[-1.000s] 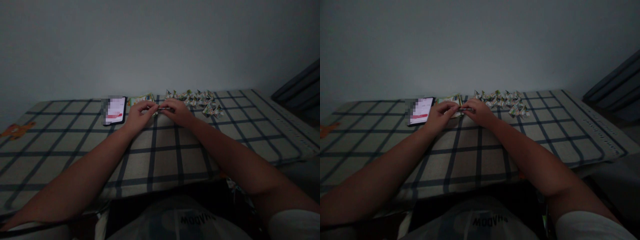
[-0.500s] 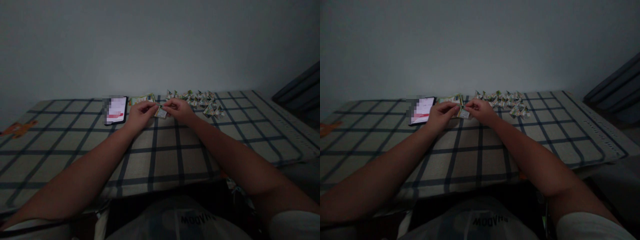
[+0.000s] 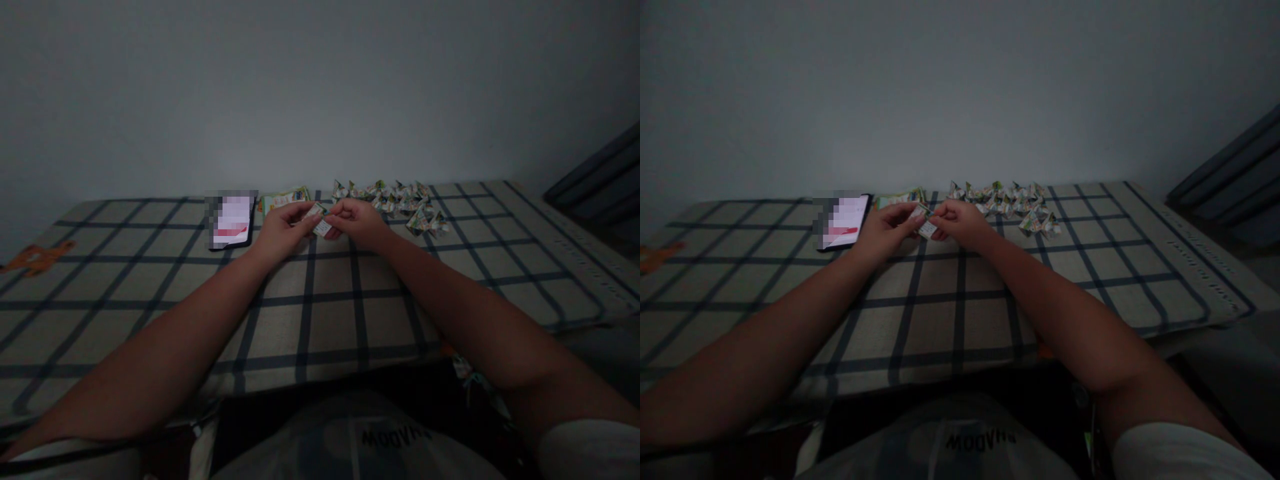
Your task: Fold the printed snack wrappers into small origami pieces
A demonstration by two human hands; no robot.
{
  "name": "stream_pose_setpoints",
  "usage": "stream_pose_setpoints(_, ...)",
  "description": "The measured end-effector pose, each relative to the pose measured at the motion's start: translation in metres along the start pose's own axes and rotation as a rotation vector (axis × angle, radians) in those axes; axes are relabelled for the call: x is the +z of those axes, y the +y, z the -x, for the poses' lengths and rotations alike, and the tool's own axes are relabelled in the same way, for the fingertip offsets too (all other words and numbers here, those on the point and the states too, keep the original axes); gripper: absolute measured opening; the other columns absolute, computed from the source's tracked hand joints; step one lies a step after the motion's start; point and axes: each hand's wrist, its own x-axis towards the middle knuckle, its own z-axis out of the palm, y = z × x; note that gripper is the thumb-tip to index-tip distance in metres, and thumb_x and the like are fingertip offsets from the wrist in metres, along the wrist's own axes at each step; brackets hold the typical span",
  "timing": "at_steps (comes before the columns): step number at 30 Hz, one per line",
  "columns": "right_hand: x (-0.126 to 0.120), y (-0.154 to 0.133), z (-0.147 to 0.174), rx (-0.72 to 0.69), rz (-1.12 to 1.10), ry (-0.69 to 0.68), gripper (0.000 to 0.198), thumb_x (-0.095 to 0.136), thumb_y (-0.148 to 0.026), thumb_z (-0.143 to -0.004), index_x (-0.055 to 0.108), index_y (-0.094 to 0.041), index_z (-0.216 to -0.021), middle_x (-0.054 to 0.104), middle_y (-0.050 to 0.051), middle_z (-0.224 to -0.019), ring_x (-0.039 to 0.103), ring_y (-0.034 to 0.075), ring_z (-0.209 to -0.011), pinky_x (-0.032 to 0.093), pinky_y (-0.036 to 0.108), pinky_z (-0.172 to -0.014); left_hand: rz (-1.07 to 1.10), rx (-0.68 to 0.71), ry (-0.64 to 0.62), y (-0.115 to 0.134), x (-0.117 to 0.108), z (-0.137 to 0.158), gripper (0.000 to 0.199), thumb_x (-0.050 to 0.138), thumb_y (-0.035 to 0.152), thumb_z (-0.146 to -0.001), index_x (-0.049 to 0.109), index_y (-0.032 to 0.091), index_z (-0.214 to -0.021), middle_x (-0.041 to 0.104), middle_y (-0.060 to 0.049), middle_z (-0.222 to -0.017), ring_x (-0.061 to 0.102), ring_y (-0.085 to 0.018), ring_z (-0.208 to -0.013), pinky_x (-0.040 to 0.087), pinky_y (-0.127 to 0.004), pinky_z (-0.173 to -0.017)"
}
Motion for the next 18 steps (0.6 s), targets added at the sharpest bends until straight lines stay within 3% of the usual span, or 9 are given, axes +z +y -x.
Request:
stream_pose_setpoints(5, 0.0010, 0.0002, -0.0024, 0.036, -0.105, 0.037, 0.035, 0.084, -0.045, -0.075, 0.063, -0.019, -0.087, 0.073, -0.002, -0.066, 0.071, 0.014, -0.060, 0.061, 0.025, -0.059, 0.055, -0.059, 0.003, 0.0053, -0.0006, -0.0002, 0.046, 0.081, 0.061, -0.074, 0.081, 0.017, -0.089, 0.077, -0.006, -0.082, 0.068, -0.016, -0.069, 0.057, -0.026, -0.062)
stream_pose_setpoints(8, 0.0015, -0.0001, -0.0028, 0.025, -0.146, 0.042, 0.038, 0.085, -0.044, -0.075, 0.064, -0.019, -0.094, 0.074, -0.001, -0.069, 0.073, 0.013, -0.062, 0.062, 0.025, -0.062, 0.100, -0.104, 0.029, 0.0079, -0.0012, -0.0003, 0.047, 0.085, 0.059, -0.071, 0.082, 0.017, -0.091, 0.079, -0.006, -0.085, 0.069, -0.016, -0.069, 0.059, -0.027, -0.063)
stream_pose_setpoints(12, -0.0015, -0.0009, -0.0037, 0.047, -0.137, 0.044, 0.033, 0.083, -0.043, -0.078, 0.063, -0.019, -0.088, 0.074, 0.000, -0.067, 0.072, 0.013, -0.061, 0.062, 0.025, -0.062, 0.187, -0.166, 0.066, 0.0050, 0.0001, -0.0017, 0.049, 0.088, 0.057, -0.068, 0.083, 0.017, -0.097, 0.080, -0.008, -0.091, 0.070, -0.015, -0.069, 0.060, -0.027, -0.065)
stream_pose_setpoints(18, -0.0056, 0.0025, -0.0077, 0.095, -0.165, 0.073, 0.030, 0.083, -0.040, -0.079, 0.062, -0.019, -0.088, 0.073, 0.000, -0.067, 0.073, 0.014, -0.062, 0.063, 0.026, -0.062, 0.262, -0.214, 0.024, -0.0003, -0.0004, -0.0047, 0.057, 0.088, 0.061, -0.064, 0.082, 0.015, -0.098, 0.080, -0.009, -0.089, 0.072, -0.016, -0.070, 0.064, -0.030, -0.069)
